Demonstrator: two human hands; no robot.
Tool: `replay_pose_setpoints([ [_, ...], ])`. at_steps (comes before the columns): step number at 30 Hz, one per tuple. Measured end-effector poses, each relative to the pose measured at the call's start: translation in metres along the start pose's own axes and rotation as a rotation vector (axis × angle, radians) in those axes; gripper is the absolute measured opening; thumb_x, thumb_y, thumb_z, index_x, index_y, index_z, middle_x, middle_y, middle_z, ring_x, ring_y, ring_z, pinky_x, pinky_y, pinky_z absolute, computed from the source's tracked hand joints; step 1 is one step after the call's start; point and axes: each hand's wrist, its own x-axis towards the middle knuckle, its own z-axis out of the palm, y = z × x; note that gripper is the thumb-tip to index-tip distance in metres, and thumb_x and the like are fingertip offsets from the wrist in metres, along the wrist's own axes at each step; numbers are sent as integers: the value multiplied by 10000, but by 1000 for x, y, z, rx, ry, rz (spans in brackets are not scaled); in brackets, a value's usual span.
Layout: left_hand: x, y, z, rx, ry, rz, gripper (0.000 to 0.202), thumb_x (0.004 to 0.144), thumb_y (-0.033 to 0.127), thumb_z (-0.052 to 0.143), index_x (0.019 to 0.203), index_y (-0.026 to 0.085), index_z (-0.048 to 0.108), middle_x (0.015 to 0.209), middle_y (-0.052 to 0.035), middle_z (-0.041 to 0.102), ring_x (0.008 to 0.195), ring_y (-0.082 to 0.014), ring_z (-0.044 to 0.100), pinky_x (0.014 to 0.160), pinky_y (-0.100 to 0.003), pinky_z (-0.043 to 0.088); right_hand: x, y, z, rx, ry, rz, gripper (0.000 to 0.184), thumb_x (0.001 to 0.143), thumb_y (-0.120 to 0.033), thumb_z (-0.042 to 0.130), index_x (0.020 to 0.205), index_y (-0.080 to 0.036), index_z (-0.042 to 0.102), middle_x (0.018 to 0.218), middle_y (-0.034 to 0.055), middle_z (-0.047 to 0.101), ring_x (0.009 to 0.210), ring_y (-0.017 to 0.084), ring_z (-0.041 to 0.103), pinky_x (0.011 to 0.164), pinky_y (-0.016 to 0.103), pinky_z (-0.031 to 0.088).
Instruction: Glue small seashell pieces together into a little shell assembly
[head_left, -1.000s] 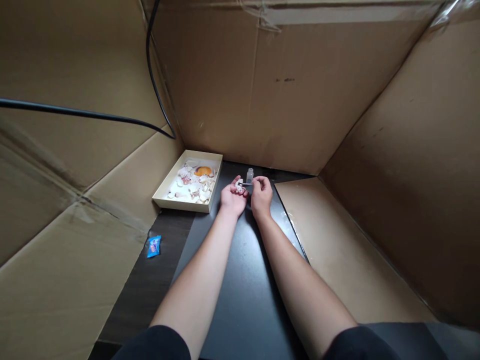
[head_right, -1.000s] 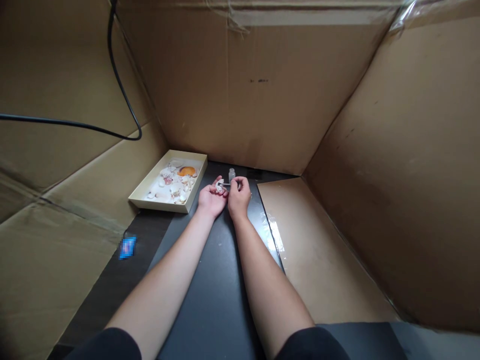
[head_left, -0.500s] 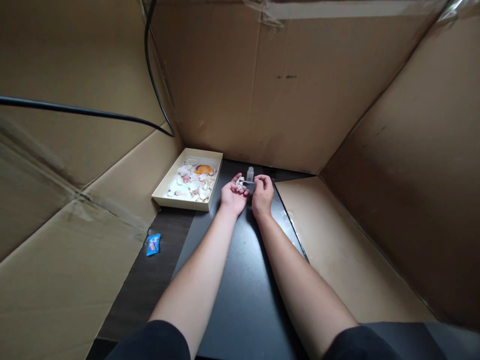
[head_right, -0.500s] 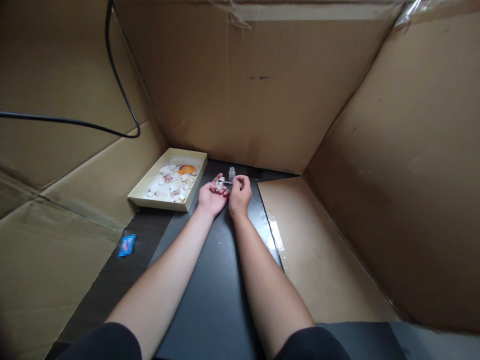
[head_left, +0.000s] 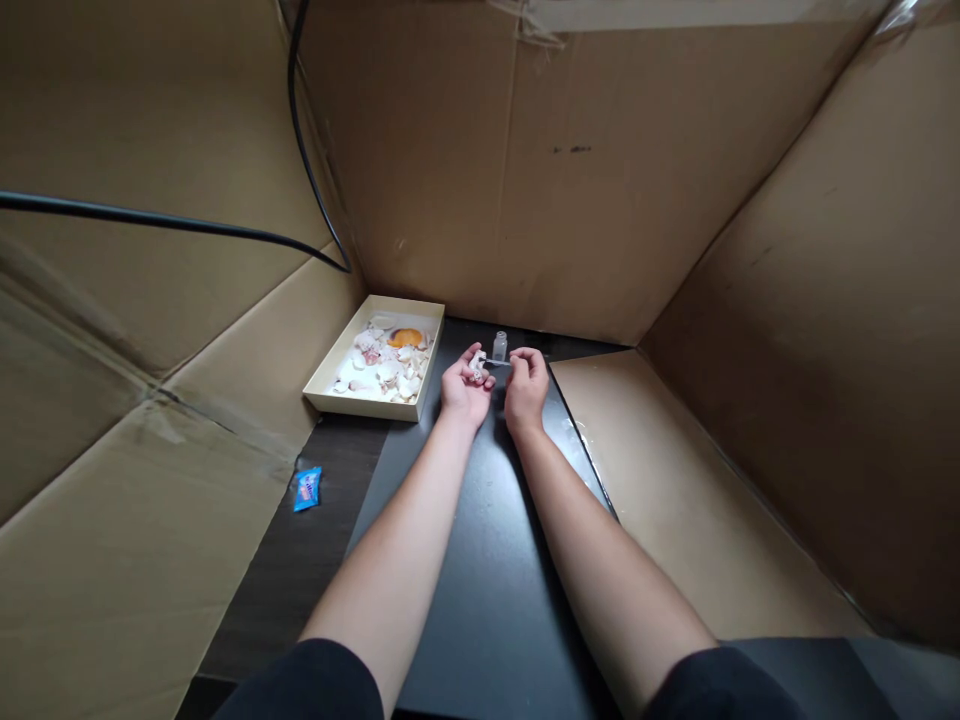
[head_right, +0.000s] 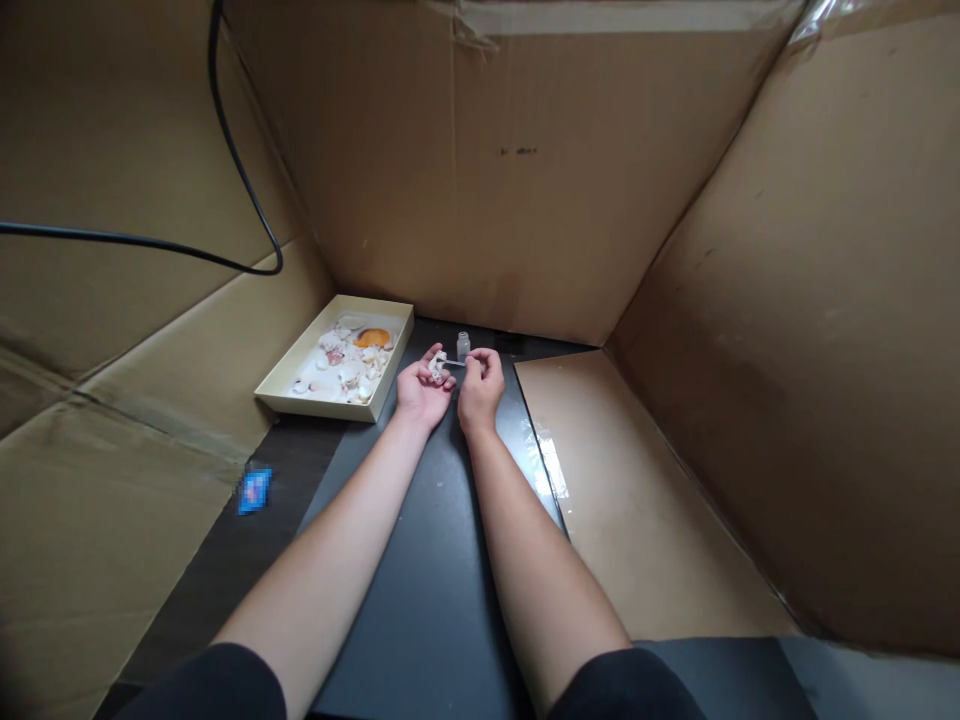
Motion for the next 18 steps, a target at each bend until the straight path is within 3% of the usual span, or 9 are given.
replay_pose_setpoints([
  [18,2,0,-1,9,-3,-23,431,469,73,424,858,133,599,653,0,441,441,-72,324,456,-232,271,1,5,0,-7,-12,-2,140,758,-321,503,807,-190,519,661,-47,458,572,106,367,567,233,332],
])
